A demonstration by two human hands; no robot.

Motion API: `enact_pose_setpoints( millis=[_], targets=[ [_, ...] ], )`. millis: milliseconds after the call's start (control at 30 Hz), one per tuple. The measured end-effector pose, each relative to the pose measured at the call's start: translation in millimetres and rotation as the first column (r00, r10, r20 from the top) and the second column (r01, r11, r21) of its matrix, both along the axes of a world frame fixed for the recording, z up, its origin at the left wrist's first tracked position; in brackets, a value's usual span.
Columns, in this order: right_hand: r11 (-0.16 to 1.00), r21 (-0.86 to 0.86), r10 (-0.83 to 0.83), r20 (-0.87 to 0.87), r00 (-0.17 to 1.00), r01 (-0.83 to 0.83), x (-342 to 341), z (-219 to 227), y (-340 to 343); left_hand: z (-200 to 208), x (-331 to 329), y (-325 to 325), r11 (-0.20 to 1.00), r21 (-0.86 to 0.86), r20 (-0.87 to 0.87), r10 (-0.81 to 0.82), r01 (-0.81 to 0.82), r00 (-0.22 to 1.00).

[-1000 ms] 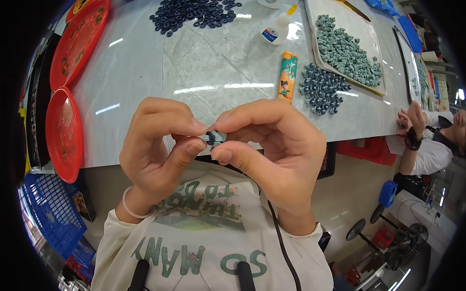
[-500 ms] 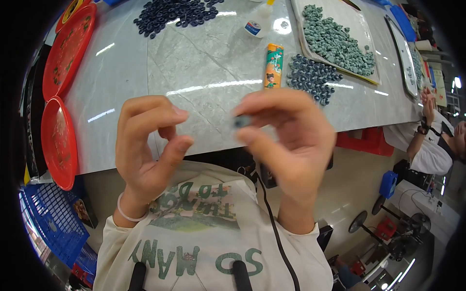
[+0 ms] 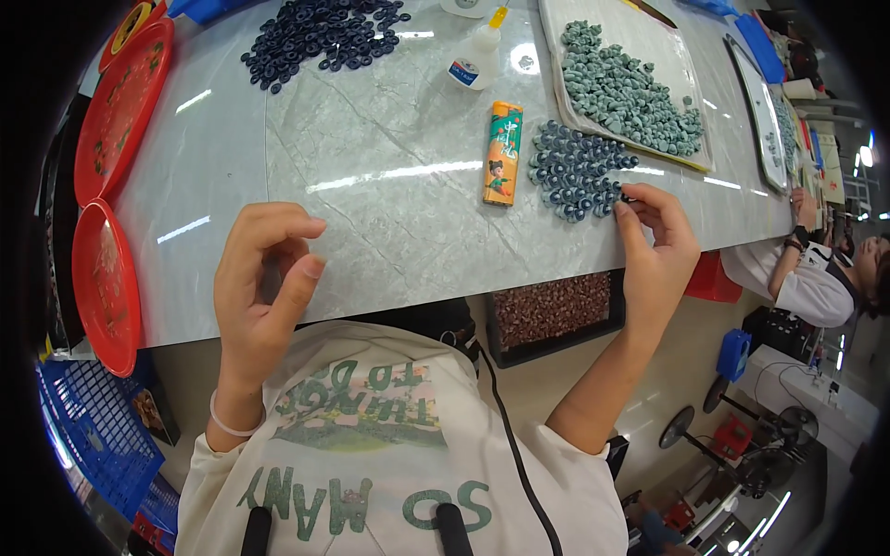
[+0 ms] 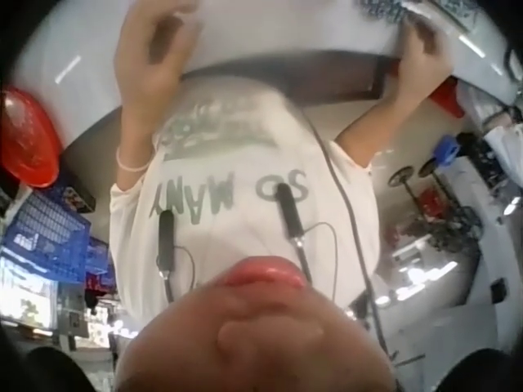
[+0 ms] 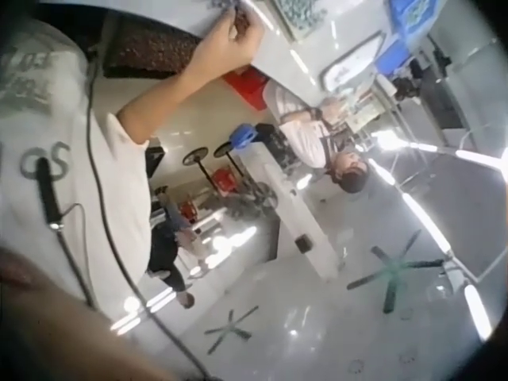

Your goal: Assembling small plastic toy components at a factory workbench.

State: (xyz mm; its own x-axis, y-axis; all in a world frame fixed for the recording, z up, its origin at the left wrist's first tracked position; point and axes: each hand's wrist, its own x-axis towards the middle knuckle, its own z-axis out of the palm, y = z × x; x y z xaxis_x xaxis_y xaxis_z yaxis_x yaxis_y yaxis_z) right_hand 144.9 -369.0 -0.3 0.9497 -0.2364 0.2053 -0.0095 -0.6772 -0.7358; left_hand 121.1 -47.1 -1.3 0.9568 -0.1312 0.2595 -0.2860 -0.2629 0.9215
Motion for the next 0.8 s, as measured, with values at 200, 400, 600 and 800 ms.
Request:
enact_pose_setpoints(
  millis=[200,400,600,800],
  targets=[
    [0.991,0.131,0.01,0.034,0.999,-0.015,16.9,21.0,-17.3,2.0,1.0,-0.2,1.0,0.022,-0.016,-0.005,0.005,1.0],
    [0.953,-0.232,0.212,0.06,0.975,-0.192,73.3,28.3,-12.2,6.1,1.0,-1.5,0.998,0.049,-0.057,-0.044,0.046,0.997],
    [0.916,-0.33,0.242,-0.001,0.97,-0.228,101.1,20.7,-8.5,6.9,1.6,-1.1,0.997,0.056,-0.069,-0.05,0.054,0.996],
    [0.899,-0.368,0.213,-0.104,0.971,-0.237,111.8,24.2,-18.8,9.1,3.3,-1.8,0.994,0.084,-0.097,-0.062,0.071,0.993]
  ],
)
